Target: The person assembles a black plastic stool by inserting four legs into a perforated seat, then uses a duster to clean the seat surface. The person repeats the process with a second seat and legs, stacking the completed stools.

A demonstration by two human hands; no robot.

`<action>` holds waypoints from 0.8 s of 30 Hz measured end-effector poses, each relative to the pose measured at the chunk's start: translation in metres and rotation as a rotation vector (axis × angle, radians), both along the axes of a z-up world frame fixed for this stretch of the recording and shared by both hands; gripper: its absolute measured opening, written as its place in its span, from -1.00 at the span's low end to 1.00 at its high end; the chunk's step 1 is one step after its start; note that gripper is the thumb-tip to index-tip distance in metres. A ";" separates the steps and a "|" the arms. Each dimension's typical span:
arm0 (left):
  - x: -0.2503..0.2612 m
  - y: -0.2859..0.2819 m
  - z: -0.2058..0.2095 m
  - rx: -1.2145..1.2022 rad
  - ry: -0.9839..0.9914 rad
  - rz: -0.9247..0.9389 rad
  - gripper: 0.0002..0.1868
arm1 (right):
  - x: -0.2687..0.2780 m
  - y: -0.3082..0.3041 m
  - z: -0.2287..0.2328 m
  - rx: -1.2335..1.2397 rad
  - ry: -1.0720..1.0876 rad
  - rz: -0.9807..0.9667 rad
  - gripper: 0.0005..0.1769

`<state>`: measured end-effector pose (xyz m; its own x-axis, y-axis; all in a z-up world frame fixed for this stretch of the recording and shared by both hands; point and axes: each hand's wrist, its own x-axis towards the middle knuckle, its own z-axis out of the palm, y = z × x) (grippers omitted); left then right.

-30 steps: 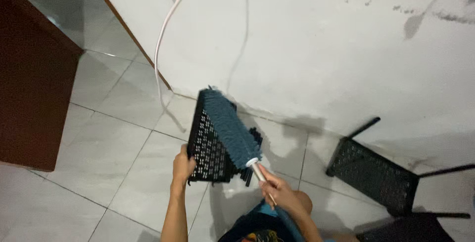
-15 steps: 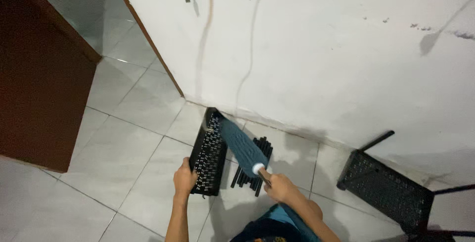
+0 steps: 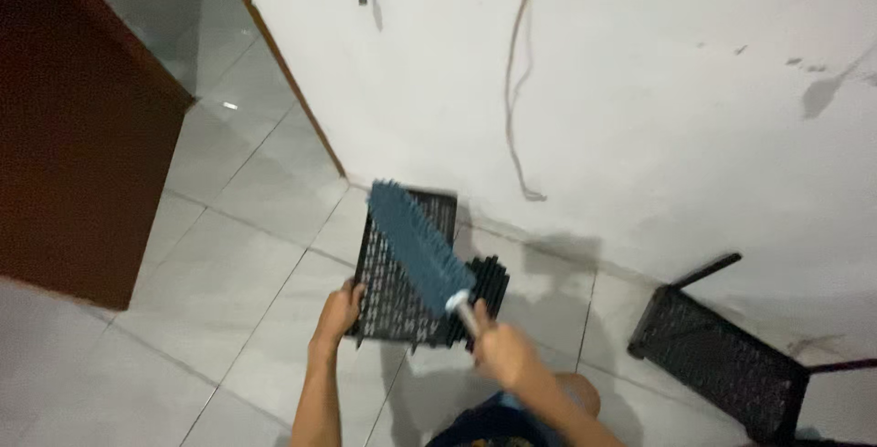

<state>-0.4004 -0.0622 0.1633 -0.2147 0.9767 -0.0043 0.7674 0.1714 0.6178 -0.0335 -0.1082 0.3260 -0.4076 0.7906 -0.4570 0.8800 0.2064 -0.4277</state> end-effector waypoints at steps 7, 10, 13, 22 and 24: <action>0.005 0.033 0.023 0.133 0.023 0.052 -0.54 | -0.001 0.015 0.015 0.238 -0.008 0.140 -0.11; -0.003 0.048 0.022 0.182 -0.023 0.119 -0.56 | 0.018 -0.003 0.027 0.224 0.093 0.269 -0.14; -0.012 0.056 0.028 0.361 -0.085 0.240 -0.58 | 0.028 -0.022 0.054 0.146 0.193 0.407 -0.17; -0.016 0.043 0.079 0.567 -0.083 0.320 -0.58 | 0.035 -0.019 0.128 -0.306 0.105 0.303 -0.31; -0.014 0.042 0.077 0.594 -0.016 0.343 -0.62 | 0.043 -0.016 0.115 -0.316 0.022 0.255 -0.39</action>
<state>-0.4147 -0.0198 0.2405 -0.5166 0.6913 0.5052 0.7204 0.0320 0.6928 0.0093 -0.1244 0.4408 -0.5851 0.4843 -0.6505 0.8074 0.2723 -0.5234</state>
